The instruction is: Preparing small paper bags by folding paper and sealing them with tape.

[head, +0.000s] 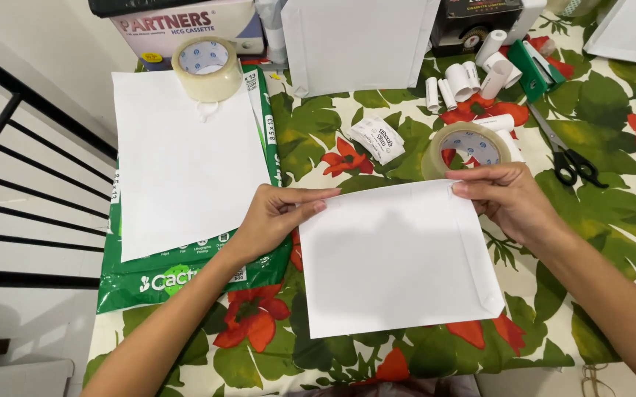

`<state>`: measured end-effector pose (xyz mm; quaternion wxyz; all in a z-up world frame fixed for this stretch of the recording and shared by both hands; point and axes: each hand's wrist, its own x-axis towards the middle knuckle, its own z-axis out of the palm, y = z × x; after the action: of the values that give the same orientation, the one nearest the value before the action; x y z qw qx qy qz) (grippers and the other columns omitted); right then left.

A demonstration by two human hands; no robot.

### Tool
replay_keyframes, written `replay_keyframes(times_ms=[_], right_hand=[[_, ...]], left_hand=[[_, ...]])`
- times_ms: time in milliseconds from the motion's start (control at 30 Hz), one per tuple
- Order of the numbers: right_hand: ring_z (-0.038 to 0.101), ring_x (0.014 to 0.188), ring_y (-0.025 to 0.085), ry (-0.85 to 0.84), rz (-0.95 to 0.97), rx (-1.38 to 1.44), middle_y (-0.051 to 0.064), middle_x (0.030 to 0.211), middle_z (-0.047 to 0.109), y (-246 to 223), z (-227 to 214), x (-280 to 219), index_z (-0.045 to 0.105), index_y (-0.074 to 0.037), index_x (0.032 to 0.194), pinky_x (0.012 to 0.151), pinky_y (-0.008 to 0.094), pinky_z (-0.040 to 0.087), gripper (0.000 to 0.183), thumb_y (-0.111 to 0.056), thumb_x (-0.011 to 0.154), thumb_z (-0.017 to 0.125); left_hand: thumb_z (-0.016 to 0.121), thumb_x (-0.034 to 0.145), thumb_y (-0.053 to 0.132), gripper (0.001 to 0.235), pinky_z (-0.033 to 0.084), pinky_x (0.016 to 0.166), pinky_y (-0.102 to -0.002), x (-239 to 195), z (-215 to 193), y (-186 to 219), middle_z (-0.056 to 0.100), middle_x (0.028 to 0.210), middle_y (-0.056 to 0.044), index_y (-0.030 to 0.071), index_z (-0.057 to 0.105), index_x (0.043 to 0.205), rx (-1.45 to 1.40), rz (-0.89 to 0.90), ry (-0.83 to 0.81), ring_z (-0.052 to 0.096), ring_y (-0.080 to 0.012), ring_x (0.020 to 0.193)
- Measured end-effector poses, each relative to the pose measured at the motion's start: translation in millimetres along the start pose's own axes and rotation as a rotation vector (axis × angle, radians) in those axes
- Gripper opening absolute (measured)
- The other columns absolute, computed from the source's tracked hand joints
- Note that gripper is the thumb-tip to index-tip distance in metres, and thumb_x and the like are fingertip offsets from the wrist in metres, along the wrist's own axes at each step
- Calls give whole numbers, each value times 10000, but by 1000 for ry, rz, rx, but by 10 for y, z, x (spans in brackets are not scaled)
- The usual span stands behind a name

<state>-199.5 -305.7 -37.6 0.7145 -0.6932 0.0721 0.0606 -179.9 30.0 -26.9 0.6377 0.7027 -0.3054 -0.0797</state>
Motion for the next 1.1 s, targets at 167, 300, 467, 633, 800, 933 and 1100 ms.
replay_keyframes(times_ms=[167,300,467,633,800,933,1100], right_hand=[[620,617,141,-11,-24,18,75,752,688,10,-24,-21,703,-76,930,534,191,486,209,-15,730,697],[658,701,184,-58,-102,45,106,819,698,-17,-37,-61,695,-57,918,623,242,549,200,18,733,677],[671,727,178,-93,-275,-97,122,829,705,-43,-135,-87,696,-36,887,659,240,563,180,41,725,679],[669,565,70,-308,-484,-229,83,800,743,-178,-56,-117,713,-80,850,494,116,545,152,31,753,674],[658,587,123,-297,-496,-218,158,668,736,-248,262,-238,711,11,949,548,247,537,298,60,655,718],[665,641,112,-212,-492,-282,135,699,731,-439,308,-334,606,1,1173,621,244,548,534,63,655,719],[622,609,84,-129,-498,-325,117,652,737,-402,245,-306,727,13,855,608,226,522,177,58,684,717]], left_hand=[[590,877,92,220,425,693,-172,-16,-8,5,665,1078,-107,49,639,1087,17,33,-16,515,-72,852],[588,874,41,204,470,611,-114,-26,-8,35,662,1079,-105,40,647,1070,63,115,0,631,-42,829],[604,868,159,201,180,437,-193,-46,-46,132,621,763,-10,89,686,1038,87,111,-15,236,-39,481],[345,856,564,641,606,655,-276,288,-25,365,699,1011,-154,55,619,1131,-143,-155,-342,725,-237,769],[513,880,502,460,302,388,-155,603,556,58,379,499,85,120,621,647,-191,-437,-477,340,-19,421],[660,837,327,328,520,483,-215,660,654,282,660,682,-64,6,694,898,-533,-594,-410,651,-119,552],[691,815,234,286,575,519,-272,816,736,157,689,765,-116,15,678,1000,-560,-636,-480,685,-163,617]])
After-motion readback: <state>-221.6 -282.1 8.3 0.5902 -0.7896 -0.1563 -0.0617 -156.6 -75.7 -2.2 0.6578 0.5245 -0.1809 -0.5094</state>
